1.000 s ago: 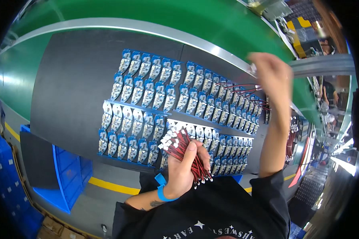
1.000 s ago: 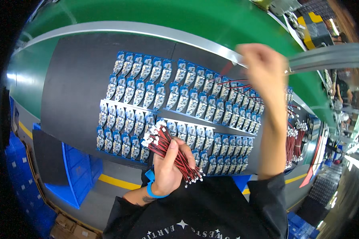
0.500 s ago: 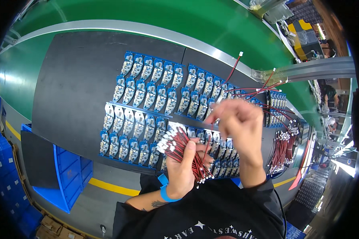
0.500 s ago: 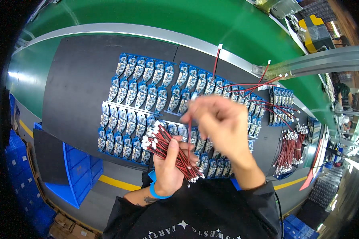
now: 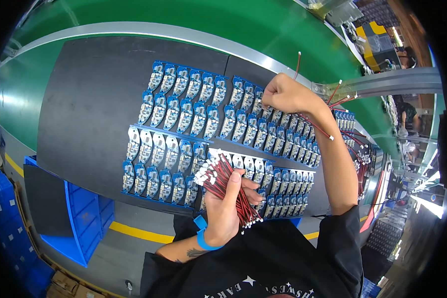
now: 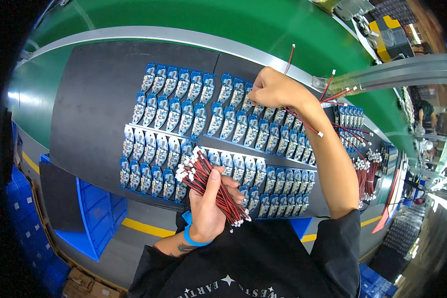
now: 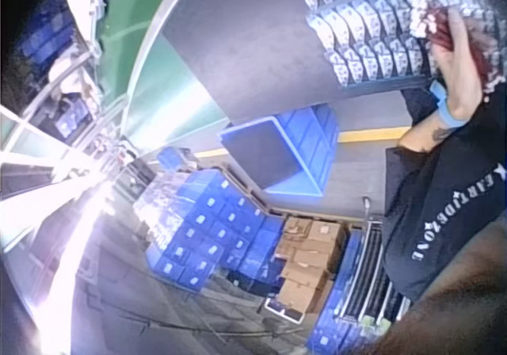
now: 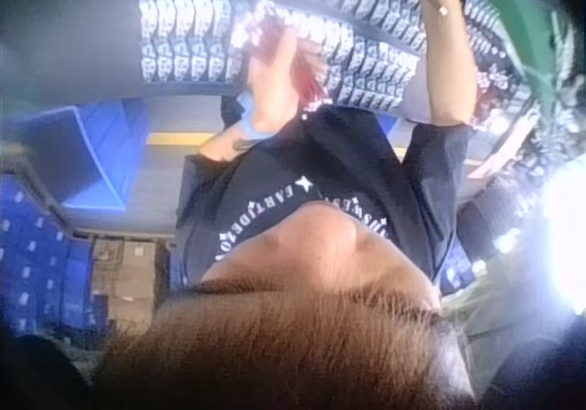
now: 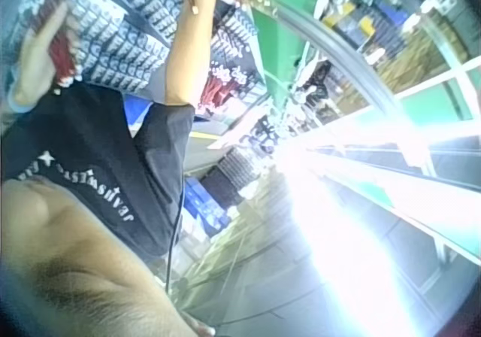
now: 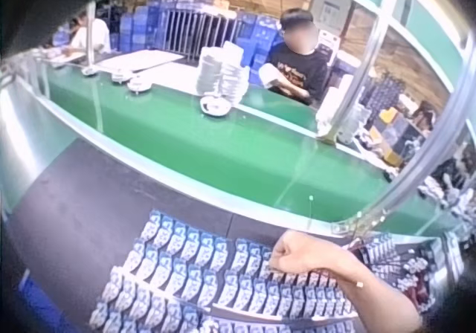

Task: The recorder is assembling LED circuit strips by inserting small components and then connecting bundles of wires to the finished strips.

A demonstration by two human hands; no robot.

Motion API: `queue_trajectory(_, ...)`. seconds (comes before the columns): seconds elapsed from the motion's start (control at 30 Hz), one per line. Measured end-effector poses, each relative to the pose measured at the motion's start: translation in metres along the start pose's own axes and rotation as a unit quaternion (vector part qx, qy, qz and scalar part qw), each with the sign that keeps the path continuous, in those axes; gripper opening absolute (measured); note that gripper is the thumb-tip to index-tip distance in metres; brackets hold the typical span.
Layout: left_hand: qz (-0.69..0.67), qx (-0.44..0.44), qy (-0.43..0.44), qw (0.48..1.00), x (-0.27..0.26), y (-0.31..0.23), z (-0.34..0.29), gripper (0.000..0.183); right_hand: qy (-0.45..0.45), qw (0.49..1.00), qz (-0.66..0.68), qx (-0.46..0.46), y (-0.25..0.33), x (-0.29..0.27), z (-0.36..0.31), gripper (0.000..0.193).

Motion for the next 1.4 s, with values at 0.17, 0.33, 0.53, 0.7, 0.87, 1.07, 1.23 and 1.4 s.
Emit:
queue_trajectory(0.17, -0.002, -0.001, 0.006, 1.0, -0.001, 0.0, 0.0, 0.024, 0.006, 1.0, 0.004, 0.013, 0.007, 0.0, 0.003, 0.021)
queue_trajectory(0.33, 0.013, -0.004, 0.006, 1.0, 0.003, 0.002, 0.0, 0.022, 0.067, 0.998, -0.015, 0.013, 0.018, 0.001, 0.015, 0.023)
queue_trajectory(0.53, 0.04, -0.018, 0.026, 0.999, 0.014, 0.003, -0.007, 0.023, -0.058, 0.991, -0.121, -0.022, 0.022, -0.023, 0.003, 0.022)
queue_trajectory(0.7, 0.019, -0.016, 0.05, 0.998, 0.004, 0.004, -0.002, 0.029, -0.366, 0.895, -0.078, -0.241, 0.142, -0.032, -0.115, 0.003)
queue_trajectory(0.87, 0.023, 0.022, 0.062, 0.998, 0.013, -0.001, -0.003, 0.025, -0.137, 0.967, 0.034, -0.214, 0.126, 0.031, -0.111, 0.014)
queue_trajectory(1.07, -0.008, 0.03, -0.013, 0.999, 0.006, -0.01, -0.004, 0.029, -0.161, 0.919, 0.35, -0.088, 0.107, 0.031, -0.099, 0.013)
queue_trajectory(1.23, 0.023, 0.037, -0.051, 0.998, -0.005, -0.013, -0.002, 0.034, -0.217, 0.949, 0.22, -0.06, 0.085, -0.019, -0.044, 0.023)
queue_trajectory(1.4, 0.041, 0.014, -0.031, 0.999, -0.002, -0.008, -0.003, 0.031, -0.039, 0.998, 0.042, 0.021, 0.045, -0.013, 0.005, 0.027)
Point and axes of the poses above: each hand's wrist, its own z-axis towards the middle knuckle, its own x-axis out of the palm, y = z × x, the point moved 7 cm from there along z, towards the middle knuckle, and after that the axes turned 7 degrees about -x, right-handed, at the moved point
